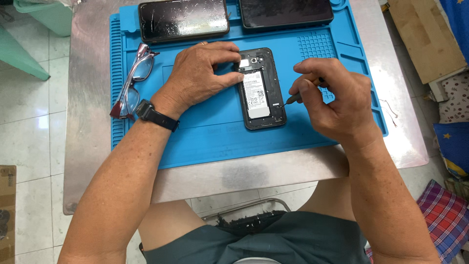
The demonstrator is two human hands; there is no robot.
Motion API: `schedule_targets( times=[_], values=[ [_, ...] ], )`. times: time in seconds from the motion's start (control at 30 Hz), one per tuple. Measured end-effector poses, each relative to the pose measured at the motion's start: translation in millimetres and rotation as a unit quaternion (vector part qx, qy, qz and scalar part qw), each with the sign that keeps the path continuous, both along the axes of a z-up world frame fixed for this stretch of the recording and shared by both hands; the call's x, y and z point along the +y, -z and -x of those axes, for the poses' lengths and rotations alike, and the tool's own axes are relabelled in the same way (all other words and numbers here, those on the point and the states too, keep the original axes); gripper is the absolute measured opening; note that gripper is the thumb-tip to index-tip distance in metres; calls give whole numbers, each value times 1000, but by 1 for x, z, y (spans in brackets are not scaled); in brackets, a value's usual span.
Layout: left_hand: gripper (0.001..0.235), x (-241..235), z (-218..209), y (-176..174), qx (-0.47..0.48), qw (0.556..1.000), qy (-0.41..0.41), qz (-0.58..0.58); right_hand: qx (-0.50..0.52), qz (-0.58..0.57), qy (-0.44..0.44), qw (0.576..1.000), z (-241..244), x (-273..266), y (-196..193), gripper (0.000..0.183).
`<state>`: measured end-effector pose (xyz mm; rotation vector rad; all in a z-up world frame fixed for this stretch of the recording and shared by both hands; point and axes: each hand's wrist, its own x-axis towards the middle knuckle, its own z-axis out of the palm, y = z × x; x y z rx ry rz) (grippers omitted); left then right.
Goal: The person uses a small metal tool to pry and scrape along the edges of a smartphone's internal frame. They work on the device placed on a blue mat, occasionally lifting the tool and repositioning their hands to access different sides of the phone's chassis.
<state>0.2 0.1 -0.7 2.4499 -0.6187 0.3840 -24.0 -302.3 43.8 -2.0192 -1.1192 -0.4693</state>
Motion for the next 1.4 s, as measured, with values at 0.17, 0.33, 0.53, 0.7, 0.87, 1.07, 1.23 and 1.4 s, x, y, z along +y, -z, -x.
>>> schedule_targets(
  times=[0.17,0.33,0.53,0.7,0.87,1.07,1.23,1.4],
  values=[
    [32,0,1,-1,0,1000,1,1,51,17,10,998,1,-2,-8,25],
    [31,-1,1,-2,1,1000,3,-1,86,15,19,996,4,0,-13,23],
    [30,-1,2,-3,0,1000,8,-2,82,5,34,996,3,-1,-9,12],
    [31,0,1,-2,2,1000,-1,-1,77,32,-12,996,3,-6,-13,24],
    [31,-2,2,-3,2,1000,-5,1,96,102,-5,990,2,4,-30,34],
    [33,-2,1,-1,4,1000,-4,3,-120,179,66,974,-18,3,-16,22],
    [29,-2,1,-1,-3,1000,-13,8,-83,184,47,978,-8,11,-23,34],
    [30,-2,0,-1,4,1000,-10,7,12,149,-15,989,-6,2,-27,36]
  ],
)
